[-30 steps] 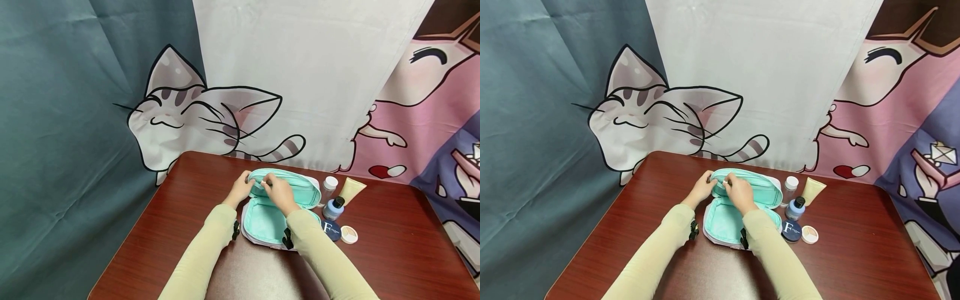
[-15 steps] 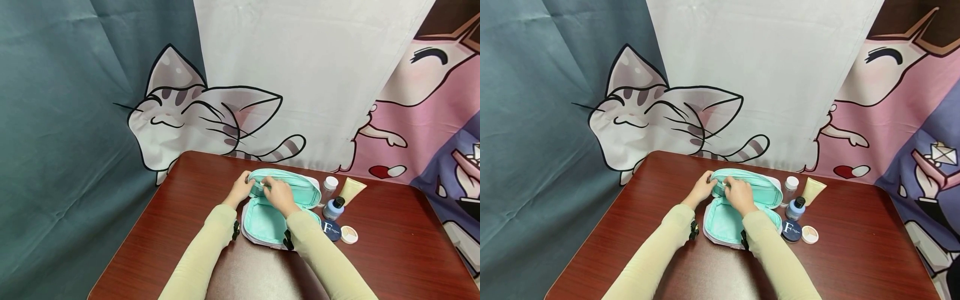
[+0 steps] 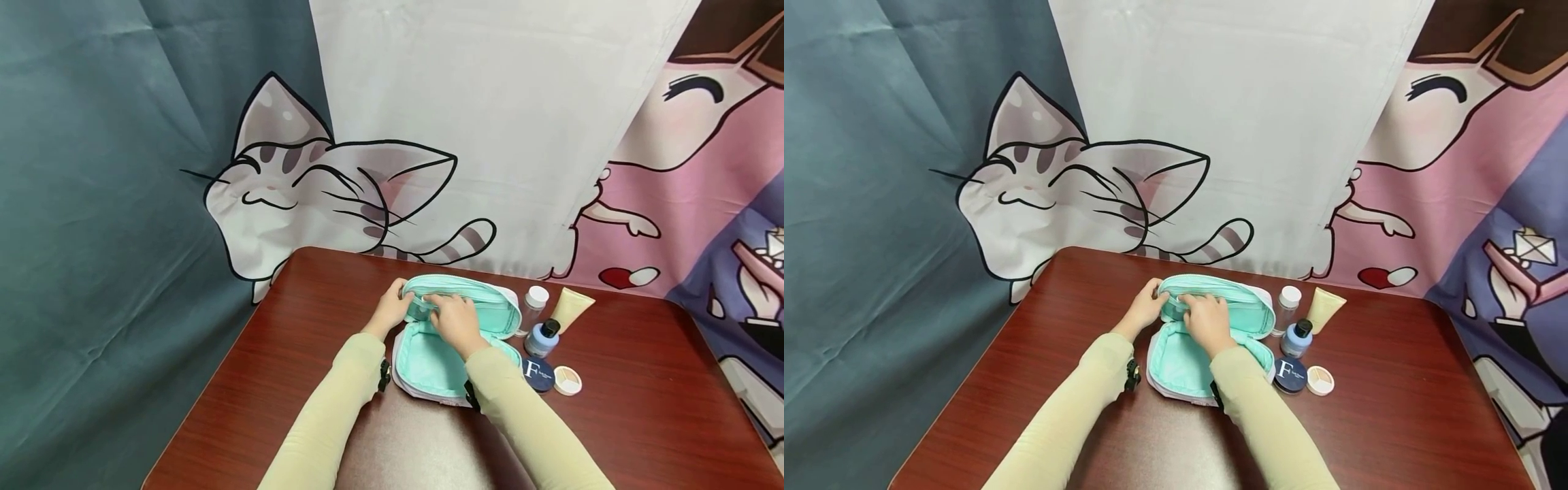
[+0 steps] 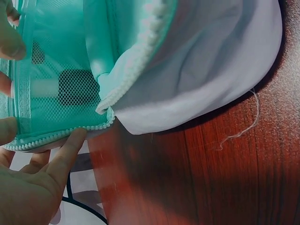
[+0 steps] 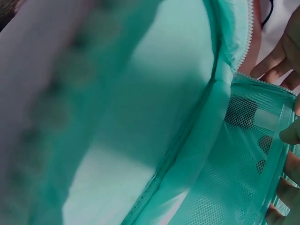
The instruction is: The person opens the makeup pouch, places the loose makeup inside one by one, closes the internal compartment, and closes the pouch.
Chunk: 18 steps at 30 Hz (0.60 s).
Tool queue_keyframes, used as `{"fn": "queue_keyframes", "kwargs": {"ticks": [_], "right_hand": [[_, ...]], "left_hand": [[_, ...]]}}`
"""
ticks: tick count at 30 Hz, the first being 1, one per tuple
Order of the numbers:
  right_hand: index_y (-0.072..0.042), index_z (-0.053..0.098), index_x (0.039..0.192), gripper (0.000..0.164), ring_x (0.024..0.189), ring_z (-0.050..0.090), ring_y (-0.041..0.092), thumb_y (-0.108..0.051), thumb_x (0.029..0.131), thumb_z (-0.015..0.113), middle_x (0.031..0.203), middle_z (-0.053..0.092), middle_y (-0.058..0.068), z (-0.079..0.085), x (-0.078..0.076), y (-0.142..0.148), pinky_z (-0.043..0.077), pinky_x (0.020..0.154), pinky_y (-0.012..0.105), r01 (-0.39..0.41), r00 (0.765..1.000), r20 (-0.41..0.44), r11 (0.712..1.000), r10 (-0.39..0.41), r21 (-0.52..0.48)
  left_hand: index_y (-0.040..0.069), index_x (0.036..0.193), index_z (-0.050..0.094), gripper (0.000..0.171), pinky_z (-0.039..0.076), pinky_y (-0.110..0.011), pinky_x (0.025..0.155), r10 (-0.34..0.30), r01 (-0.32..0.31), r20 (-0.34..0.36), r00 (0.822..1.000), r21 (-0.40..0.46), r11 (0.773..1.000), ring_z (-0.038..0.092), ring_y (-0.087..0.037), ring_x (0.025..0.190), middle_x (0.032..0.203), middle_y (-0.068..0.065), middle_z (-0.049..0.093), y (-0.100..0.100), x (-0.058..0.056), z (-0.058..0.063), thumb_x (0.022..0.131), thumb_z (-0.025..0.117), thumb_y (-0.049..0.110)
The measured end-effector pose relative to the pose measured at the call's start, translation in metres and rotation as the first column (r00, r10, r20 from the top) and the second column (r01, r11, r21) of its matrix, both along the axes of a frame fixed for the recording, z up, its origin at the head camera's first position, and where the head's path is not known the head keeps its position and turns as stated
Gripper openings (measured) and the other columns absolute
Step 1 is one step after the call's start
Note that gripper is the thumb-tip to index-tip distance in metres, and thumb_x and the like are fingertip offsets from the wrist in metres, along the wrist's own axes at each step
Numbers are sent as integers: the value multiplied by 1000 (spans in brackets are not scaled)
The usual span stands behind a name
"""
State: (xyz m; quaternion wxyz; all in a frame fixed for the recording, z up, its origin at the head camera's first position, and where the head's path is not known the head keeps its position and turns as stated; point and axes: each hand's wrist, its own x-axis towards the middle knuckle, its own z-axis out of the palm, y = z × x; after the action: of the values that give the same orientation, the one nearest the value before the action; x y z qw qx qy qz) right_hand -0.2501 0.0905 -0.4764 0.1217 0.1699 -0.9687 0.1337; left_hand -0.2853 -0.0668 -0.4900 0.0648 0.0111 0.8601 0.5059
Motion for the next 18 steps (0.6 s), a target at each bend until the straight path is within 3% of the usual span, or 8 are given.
{"fn": "queue_keyframes", "kwargs": {"ticks": [11, 15, 18], "right_hand": [[-27, 64, 119, 37, 82, 52, 22, -15, 83, 65, 93, 65, 3, -1, 1, 2, 36, 69, 39, 14, 998, -62, 994, -8, 106], [-26, 56, 129, 47, 84, 46, 24, -17, 83, 64, 94, 53, 7, 0, 2, 6, 36, 72, 39, -24, 999, -33, 980, 31, 199], [-24, 50, 135, 53, 89, 45, 26, -19, 84, 65, 98, 50, 9, 2, 2, 12, 36, 76, 41, -74, 997, 1, 979, 76, 190]], "left_hand": [[17, 113, 50, 17, 45, -37, 76, -10, 10, 8, 1000, -9, 1000, 54, -22, 89, 107, -7, 58, 3, -1, 1, 98, 49, 24], [17, 114, 50, 20, 44, -38, 77, -6, 5, 29, 1000, 21, 1000, 54, -22, 91, 109, -6, 57, 2, 0, 4, 96, 51, 27], [17, 115, 49, 26, 44, -38, 78, -8, 7, 29, 1000, 42, 999, 54, -21, 93, 109, -6, 56, 1, 2, 6, 94, 55, 30]]}}
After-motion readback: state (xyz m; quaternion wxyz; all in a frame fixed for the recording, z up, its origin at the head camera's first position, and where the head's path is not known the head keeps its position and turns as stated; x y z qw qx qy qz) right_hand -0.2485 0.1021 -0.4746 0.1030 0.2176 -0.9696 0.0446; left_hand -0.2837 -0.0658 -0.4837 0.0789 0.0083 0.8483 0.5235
